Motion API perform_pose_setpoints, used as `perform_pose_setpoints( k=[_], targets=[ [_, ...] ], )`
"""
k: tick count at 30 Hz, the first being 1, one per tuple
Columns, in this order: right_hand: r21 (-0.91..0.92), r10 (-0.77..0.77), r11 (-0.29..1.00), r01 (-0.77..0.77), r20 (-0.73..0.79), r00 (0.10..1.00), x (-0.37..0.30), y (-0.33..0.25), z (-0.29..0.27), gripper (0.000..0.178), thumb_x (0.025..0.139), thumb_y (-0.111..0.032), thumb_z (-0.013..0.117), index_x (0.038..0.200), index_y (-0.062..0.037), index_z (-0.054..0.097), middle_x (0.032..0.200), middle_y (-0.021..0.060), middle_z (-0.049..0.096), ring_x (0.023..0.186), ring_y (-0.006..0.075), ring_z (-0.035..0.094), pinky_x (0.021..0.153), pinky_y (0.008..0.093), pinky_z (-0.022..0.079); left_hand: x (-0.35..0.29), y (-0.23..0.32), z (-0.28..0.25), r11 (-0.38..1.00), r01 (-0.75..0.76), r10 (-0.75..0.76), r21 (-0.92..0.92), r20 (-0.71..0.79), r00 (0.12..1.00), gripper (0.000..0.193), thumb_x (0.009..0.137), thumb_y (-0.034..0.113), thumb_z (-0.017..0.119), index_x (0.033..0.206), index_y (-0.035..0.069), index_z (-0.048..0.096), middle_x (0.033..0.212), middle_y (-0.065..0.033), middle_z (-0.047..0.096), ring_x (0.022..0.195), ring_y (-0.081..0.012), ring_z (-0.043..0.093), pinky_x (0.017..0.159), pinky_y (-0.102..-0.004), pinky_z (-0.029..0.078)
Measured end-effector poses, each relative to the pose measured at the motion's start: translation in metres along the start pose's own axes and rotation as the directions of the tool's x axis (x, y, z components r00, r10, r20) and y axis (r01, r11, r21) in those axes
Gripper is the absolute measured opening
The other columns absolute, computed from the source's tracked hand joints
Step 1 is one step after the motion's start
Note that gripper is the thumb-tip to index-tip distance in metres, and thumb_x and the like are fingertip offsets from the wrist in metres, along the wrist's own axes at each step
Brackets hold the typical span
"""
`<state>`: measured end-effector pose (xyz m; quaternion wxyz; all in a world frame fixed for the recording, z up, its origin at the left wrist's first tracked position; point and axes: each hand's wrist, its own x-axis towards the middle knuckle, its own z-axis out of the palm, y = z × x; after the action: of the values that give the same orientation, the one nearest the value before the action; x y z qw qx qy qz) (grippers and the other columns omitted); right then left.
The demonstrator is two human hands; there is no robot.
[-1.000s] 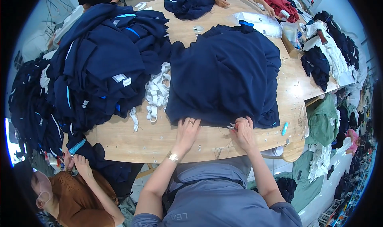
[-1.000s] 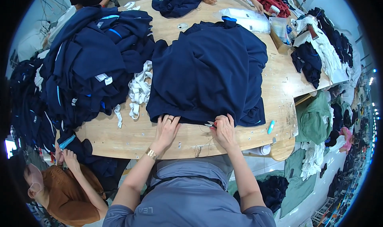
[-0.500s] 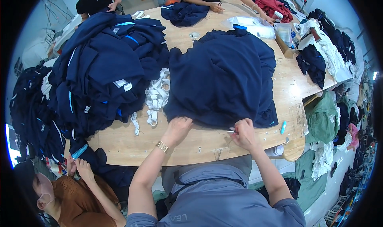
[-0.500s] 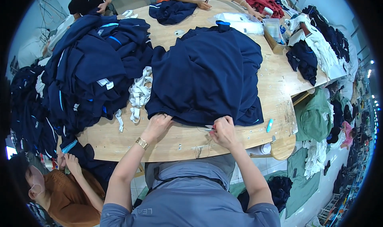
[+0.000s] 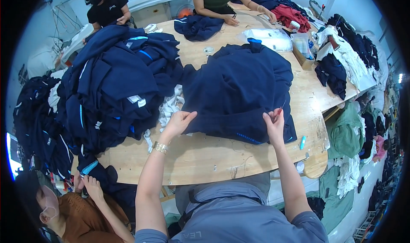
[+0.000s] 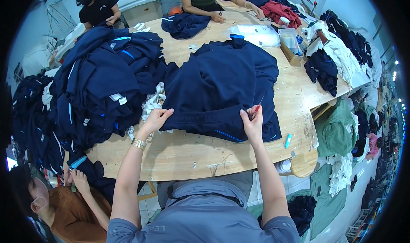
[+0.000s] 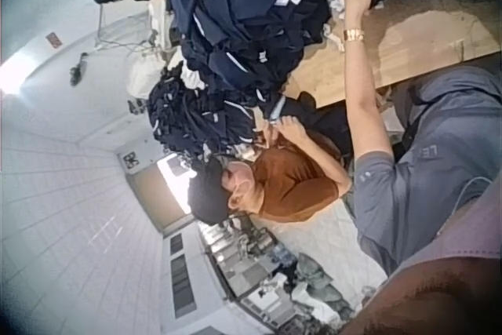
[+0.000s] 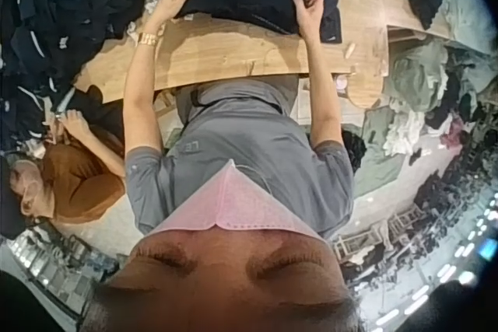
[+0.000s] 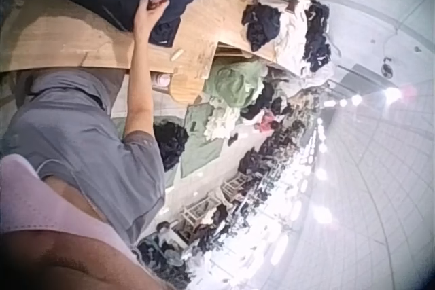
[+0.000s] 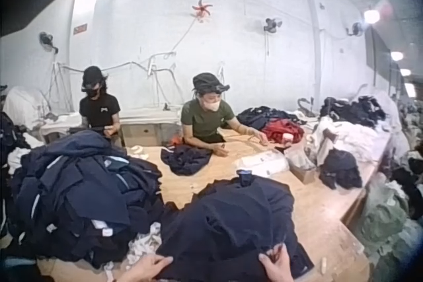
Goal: Trimming loose threads from blue garments using a small pair of thread snips.
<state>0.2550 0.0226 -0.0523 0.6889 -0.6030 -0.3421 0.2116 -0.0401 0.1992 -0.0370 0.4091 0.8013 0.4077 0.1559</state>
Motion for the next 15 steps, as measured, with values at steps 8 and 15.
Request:
perform_pose_setpoints(
  k=[8,15],
  targets=[
    [0.186,0.087,0.979,-0.085,0.001,0.996,-0.003,-0.005,0.003,0.033,0.076,0.006,0.063,0.08,-0.0115,0.036,0.07,-0.0031,0.04,0.064,0.0051,0.039,0.062,0.0176,0.036,-0.014,0.018,-0.008,0.999,-0.016,0.016,0.028,0.015,1.0,0.053,0.088,0.042,0.053,0.06,-0.002,0.053,0.049,-0.0069,0.043,0.047,-0.0142,0.04,0.046,-0.0321,0.033],
    [-0.356,0.09,0.933,0.05,0.366,0.926,-0.106,-0.022,-0.003,0.029,0.075,-0.013,0.069,0.075,-0.0083,0.04,0.061,-0.0034,0.045,0.051,0.0033,0.04,0.046,0.0202,0.033,-0.074,-0.025,-0.003,0.936,0.032,-0.177,0.351,0.389,0.904,0.044,0.079,0.047,0.062,0.071,0.003,0.068,0.064,-0.0156,0.063,0.065,-0.0288,0.063,0.061,-0.0352,0.049]
  ],
)
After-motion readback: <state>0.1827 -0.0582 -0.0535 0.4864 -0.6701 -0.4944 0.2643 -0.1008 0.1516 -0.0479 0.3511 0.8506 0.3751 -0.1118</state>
